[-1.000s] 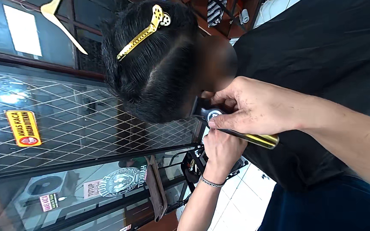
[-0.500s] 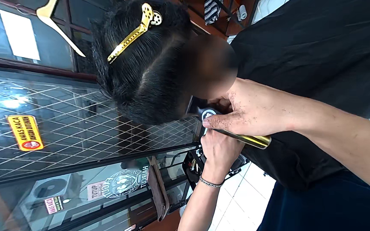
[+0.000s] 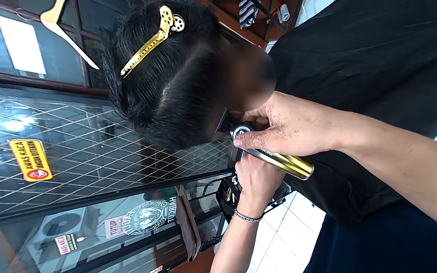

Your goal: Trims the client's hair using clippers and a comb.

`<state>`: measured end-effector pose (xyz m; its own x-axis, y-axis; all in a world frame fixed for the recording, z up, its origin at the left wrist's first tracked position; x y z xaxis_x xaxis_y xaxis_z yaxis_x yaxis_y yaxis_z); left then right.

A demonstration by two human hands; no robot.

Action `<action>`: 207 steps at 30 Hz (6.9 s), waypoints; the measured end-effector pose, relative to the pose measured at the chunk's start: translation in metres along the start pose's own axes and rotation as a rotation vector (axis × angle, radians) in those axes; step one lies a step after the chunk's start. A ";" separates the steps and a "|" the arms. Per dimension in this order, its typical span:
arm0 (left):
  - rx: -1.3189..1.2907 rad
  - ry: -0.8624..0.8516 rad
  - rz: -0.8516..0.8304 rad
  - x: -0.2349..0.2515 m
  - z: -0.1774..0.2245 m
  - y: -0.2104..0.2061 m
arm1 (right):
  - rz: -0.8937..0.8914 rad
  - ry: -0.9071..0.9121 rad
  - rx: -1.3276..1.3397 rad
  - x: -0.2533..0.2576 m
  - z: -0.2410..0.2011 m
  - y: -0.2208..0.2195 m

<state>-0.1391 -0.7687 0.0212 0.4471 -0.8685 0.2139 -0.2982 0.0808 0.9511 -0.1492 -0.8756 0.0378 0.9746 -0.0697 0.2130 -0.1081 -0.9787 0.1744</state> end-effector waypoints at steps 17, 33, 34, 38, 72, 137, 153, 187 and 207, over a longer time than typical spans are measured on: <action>-0.063 -0.092 0.058 -0.007 -0.003 -0.001 | -0.104 -0.005 0.205 -0.003 -0.001 -0.021; -0.068 -0.074 0.041 -0.005 -0.005 -0.003 | -0.043 0.015 0.280 0.002 -0.001 -0.017; -0.068 -0.083 0.044 -0.006 -0.004 -0.003 | -0.060 0.022 0.265 0.001 -0.002 -0.018; -0.055 -0.101 0.053 -0.006 -0.003 -0.002 | -0.132 -0.096 0.328 0.001 0.006 -0.026; -0.091 -0.066 -0.010 -0.013 -0.007 -0.005 | 0.017 -0.115 -0.130 -0.005 -0.008 -0.017; 0.136 0.077 -0.320 0.009 -0.019 -0.021 | -0.118 -0.368 0.049 -0.005 0.063 0.032; 0.138 0.121 -0.353 0.005 -0.025 -0.024 | -0.164 -0.454 0.109 0.001 0.071 0.016; 0.130 0.086 -0.182 0.016 -0.019 -0.010 | -0.096 -0.209 -0.096 0.003 0.029 0.034; 0.111 0.100 -0.195 0.012 -0.020 -0.011 | -0.071 -0.141 -0.033 0.010 0.024 0.033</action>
<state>-0.1132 -0.7702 0.0179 0.5845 -0.8095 0.0551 -0.2866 -0.1424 0.9474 -0.1386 -0.9132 0.0228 0.9976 -0.0290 0.0625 -0.0419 -0.9754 0.2166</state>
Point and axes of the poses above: each hand's wrist, its own x-axis towards the middle knuckle, its own y-axis out of the back of the hand, z = x × y, the point moved 9 cm from there along x, towards the middle knuckle, and after that the axes turned 11 degrees about -x, right-handed, at the moved point
